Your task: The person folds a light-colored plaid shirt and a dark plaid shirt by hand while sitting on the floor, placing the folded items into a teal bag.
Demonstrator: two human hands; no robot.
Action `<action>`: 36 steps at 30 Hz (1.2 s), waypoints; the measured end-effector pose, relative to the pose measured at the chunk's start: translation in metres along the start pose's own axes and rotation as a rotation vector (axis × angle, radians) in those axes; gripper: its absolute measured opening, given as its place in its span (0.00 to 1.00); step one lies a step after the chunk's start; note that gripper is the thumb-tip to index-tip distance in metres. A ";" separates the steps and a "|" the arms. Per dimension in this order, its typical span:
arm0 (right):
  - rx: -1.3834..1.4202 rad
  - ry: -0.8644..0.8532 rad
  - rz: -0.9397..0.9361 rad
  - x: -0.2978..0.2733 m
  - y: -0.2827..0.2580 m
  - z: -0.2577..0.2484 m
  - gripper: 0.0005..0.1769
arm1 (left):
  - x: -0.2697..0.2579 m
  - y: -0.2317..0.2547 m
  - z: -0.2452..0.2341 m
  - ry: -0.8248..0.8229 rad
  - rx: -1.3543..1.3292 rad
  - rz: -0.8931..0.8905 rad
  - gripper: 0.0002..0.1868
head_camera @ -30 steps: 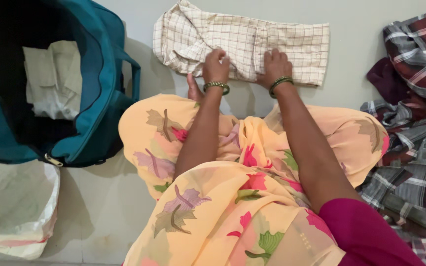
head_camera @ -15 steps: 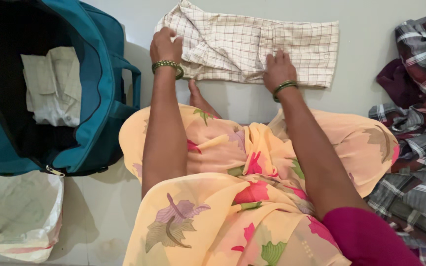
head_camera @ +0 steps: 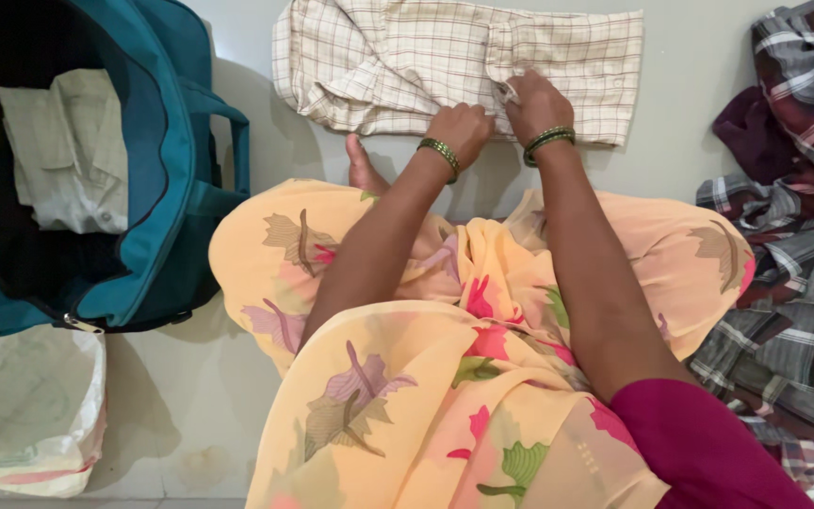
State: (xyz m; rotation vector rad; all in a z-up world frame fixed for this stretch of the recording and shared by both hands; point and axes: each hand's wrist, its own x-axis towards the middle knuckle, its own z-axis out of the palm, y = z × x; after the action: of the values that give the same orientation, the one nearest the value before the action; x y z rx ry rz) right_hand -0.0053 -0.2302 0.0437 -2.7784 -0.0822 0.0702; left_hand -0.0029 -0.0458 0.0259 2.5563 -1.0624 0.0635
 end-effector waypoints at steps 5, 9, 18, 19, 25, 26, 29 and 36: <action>0.066 0.085 0.081 0.004 0.009 -0.004 0.17 | -0.001 -0.009 0.010 -0.116 0.036 -0.015 0.07; -0.022 0.104 0.188 0.003 -0.006 -0.010 0.13 | -0.002 -0.014 0.017 -0.117 0.012 -0.043 0.08; -0.225 0.173 -0.074 0.000 -0.017 0.019 0.31 | -0.008 -0.015 0.023 -0.131 -0.051 -0.081 0.08; -0.265 0.203 -0.084 0.002 -0.013 0.023 0.28 | -0.007 -0.015 0.024 -0.111 -0.061 -0.079 0.08; -0.327 0.326 -0.135 0.008 0.008 0.046 0.20 | -0.011 -0.011 0.022 -0.118 -0.088 -0.110 0.10; -0.291 0.292 -0.115 0.008 0.009 0.043 0.19 | -0.011 -0.009 0.019 -0.128 -0.084 -0.115 0.10; -0.204 0.283 -0.058 0.005 0.006 0.031 0.19 | -0.006 -0.009 0.008 -0.243 -0.075 -0.128 0.10; -0.186 0.349 -0.135 0.001 -0.019 0.014 0.26 | 0.006 -0.096 -0.045 0.098 -0.049 -0.593 0.09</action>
State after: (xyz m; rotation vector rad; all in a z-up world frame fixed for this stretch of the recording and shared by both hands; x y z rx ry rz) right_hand -0.0065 -0.2078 0.0371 -2.9127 -0.1950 -0.4773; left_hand 0.0723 0.0287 0.0382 2.6799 -0.2396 0.0062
